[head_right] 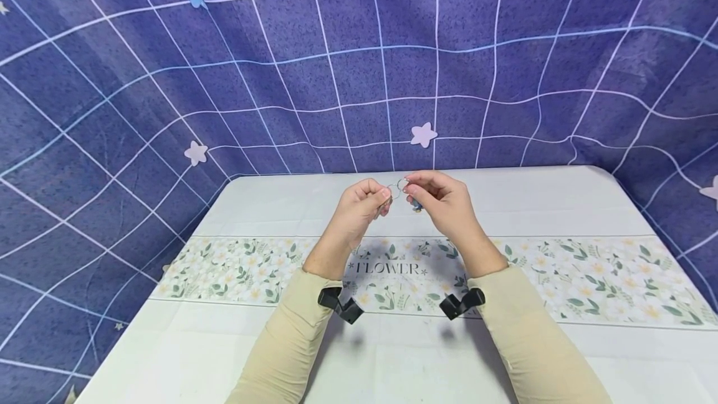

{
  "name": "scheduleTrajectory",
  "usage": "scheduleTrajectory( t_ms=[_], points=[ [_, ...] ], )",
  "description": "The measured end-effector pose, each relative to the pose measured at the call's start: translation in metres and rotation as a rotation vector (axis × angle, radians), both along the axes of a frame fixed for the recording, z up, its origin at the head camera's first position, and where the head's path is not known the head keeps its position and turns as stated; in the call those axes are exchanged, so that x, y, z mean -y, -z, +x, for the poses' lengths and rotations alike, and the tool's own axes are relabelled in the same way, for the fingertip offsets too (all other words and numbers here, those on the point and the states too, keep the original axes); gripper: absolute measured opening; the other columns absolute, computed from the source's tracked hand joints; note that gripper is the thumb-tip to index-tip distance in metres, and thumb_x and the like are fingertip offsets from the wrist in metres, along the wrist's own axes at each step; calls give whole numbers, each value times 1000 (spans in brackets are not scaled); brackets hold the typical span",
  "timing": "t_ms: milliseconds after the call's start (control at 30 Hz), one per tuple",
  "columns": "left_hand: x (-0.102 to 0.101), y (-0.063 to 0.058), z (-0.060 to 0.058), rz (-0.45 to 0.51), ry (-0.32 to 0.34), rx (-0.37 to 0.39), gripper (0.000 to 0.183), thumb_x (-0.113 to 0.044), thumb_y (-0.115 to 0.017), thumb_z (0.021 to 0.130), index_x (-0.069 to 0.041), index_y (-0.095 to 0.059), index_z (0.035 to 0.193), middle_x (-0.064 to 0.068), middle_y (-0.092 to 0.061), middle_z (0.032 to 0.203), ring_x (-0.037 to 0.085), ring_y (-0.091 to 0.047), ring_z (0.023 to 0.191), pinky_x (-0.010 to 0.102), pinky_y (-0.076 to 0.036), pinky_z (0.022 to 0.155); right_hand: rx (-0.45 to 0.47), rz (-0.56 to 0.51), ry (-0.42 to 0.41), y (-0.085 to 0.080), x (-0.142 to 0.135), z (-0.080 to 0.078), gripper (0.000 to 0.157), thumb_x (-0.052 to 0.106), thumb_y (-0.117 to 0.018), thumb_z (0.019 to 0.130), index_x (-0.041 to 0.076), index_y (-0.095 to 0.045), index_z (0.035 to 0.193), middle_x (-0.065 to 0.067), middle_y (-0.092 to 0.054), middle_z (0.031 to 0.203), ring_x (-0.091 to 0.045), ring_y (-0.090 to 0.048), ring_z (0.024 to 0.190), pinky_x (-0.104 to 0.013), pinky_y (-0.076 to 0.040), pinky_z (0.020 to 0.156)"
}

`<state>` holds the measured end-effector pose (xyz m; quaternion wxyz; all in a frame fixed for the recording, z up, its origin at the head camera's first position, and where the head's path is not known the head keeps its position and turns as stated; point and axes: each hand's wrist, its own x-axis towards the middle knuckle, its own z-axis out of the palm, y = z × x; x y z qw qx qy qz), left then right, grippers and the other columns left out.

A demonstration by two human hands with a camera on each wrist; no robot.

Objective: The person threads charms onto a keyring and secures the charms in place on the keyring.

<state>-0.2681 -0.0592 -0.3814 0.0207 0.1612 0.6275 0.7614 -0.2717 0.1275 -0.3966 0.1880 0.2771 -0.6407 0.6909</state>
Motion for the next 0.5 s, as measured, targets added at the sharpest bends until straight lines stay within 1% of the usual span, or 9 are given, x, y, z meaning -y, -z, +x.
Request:
scheduleTrajectory(
  t_ms=[100, 233, 500],
  points=[
    [0, 0, 0, 0, 0, -3, 23, 1, -57, 99, -11, -56, 79, -5, -59, 68, 9, -48, 61, 22, -41, 59, -4, 35, 37, 0, 0, 0, 21, -12, -63, 93, -13, -65, 114, 8, -73, 89, -8, -68, 73, -20, -54, 65],
    [0, 0, 0, -2, 1, -7, 24, 1, -57, 99, -11, -56, 79, -5, -59, 68, 9, -48, 60, 22, -40, 59, -12, 56, 60, 0, 0, -1, 23, -12, -64, 92, -11, -66, 115, 6, -73, 88, -8, -68, 71, -19, -52, 61],
    [0, 1, 0, -9, 10, -17, 25, 1, -57, 99, -12, -56, 78, -5, -59, 68, 9, -47, 59, 22, -40, 59, -26, 73, 69, -1, -1, 0, 22, -13, -65, 91, -11, -67, 113, 11, -72, 88, -7, -66, 69, -19, -49, 57]
  ],
)
